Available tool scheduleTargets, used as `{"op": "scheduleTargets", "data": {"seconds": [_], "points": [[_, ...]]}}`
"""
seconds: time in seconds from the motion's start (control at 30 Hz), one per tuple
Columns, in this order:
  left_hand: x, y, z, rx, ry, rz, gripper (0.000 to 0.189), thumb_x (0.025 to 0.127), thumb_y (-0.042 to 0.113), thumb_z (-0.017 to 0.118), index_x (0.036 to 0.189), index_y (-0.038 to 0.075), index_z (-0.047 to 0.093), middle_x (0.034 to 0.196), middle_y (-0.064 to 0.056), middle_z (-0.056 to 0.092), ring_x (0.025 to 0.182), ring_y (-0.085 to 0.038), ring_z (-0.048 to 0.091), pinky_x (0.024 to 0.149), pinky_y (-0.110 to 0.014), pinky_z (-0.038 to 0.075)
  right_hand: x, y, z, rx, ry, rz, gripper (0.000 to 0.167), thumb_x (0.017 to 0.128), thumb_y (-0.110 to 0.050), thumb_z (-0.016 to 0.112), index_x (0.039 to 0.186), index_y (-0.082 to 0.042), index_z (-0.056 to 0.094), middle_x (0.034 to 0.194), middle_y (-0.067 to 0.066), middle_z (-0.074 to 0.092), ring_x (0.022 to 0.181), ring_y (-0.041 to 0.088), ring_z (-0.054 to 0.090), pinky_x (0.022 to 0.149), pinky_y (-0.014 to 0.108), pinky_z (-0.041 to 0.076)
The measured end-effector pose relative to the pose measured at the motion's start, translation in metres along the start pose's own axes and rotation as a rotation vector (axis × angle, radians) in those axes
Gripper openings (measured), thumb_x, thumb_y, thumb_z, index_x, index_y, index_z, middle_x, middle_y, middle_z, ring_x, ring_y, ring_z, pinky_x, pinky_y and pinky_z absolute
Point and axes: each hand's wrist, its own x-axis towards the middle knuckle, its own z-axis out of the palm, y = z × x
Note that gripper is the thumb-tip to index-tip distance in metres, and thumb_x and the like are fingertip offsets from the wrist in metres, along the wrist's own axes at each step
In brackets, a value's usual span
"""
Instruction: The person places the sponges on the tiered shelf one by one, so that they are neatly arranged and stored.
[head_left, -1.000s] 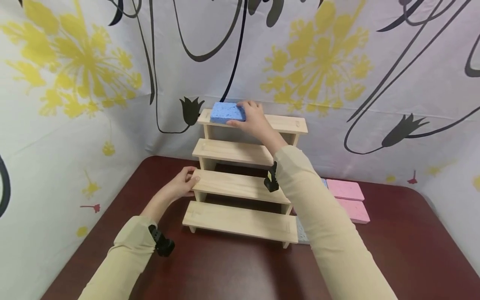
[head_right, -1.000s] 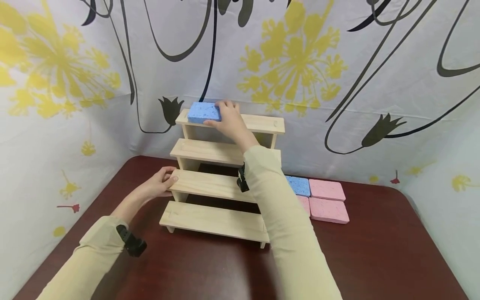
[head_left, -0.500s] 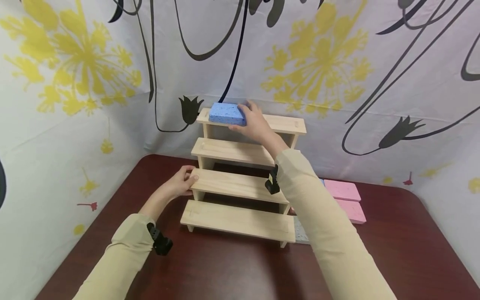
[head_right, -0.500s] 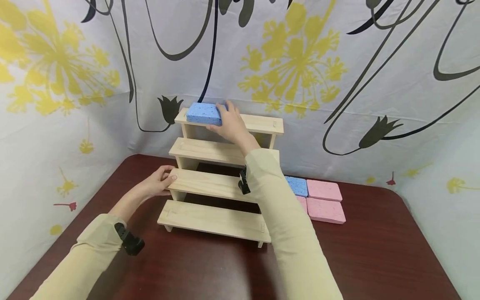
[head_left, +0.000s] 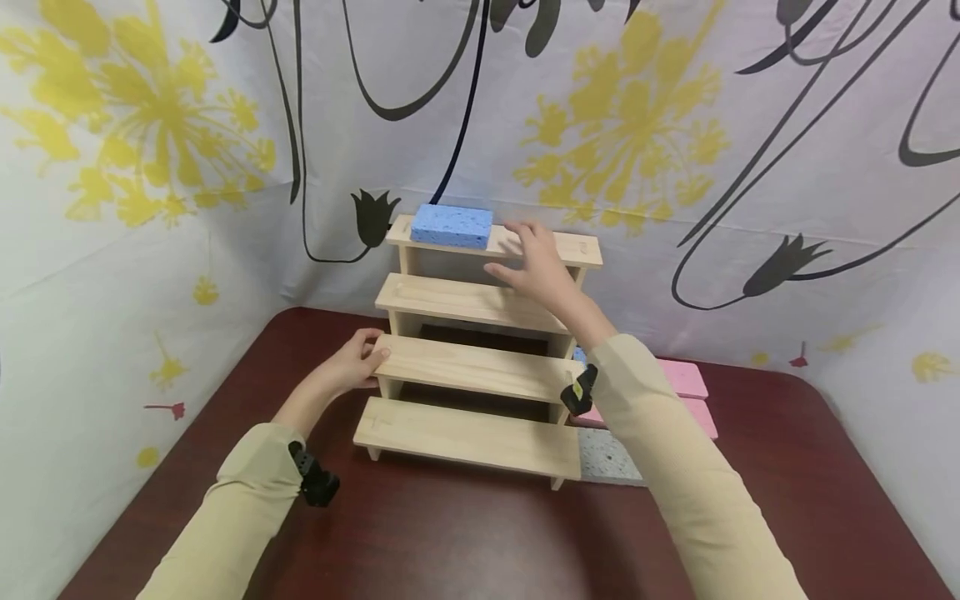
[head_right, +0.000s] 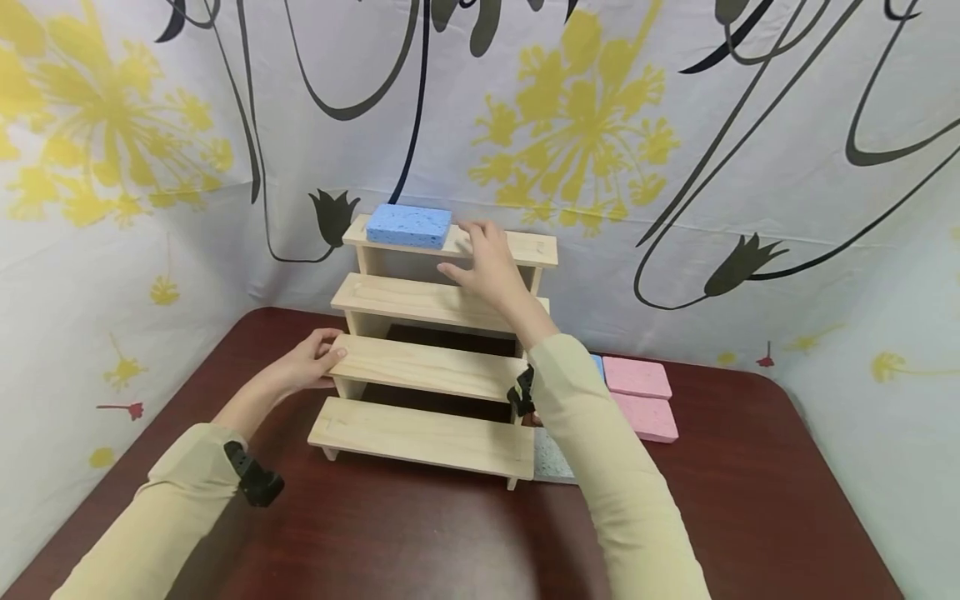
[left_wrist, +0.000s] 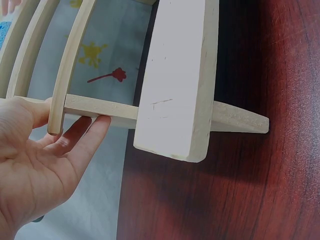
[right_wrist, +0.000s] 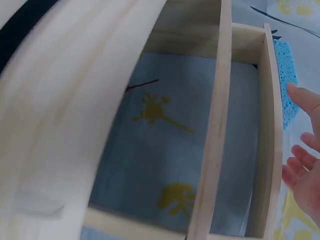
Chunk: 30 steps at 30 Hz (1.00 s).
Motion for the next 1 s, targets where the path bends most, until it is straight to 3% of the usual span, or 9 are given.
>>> {"op": "scheduleTargets", "data": {"seconds": [0.37, 0.7, 1.0], "points": [[0.002, -0.001, 0.0, 0.001, 0.001, -0.016, 0.053, 0.1, 0.015, 0.032, 0.143, -0.002, 0.005, 0.136, -0.033, 0.032, 0.118, -0.044, 0.045, 0.094, -0.049, 0.046, -0.036, 0.014, -0.01, -0.036, 0.148, -0.101, 0.055, 0.083, -0.027, 0.068, 0.128, -0.003, 0.048, 0.129, 0.019, 0.044, 0.121, 0.033, 0.036, 0.103, 0.047, 0.033], [0.0, -0.002, -0.002, -0.003, -0.015, -0.026, 0.055, 0.1, 0.015, 0.033, 0.143, -0.001, 0.004, 0.139, -0.033, 0.028, 0.119, -0.045, 0.044, 0.095, -0.048, 0.046, -0.079, 0.041, -0.012, 0.01, 0.136, -0.053, 0.043, 0.083, -0.023, 0.067, 0.12, -0.002, 0.055, 0.12, 0.018, 0.051, 0.114, 0.035, 0.042, 0.095, 0.05, 0.037], [0.001, 0.0, -0.003, 0.01, -0.017, -0.026, 0.055, 0.1, 0.016, 0.033, 0.144, -0.001, 0.004, 0.139, -0.033, 0.029, 0.119, -0.045, 0.044, 0.095, -0.048, 0.045, -0.114, 0.072, -0.01, -0.024, 0.15, -0.085, 0.039, 0.082, -0.018, 0.069, 0.114, 0.0, 0.058, 0.109, 0.017, 0.057, 0.103, 0.03, 0.049, 0.088, 0.047, 0.044]]}}
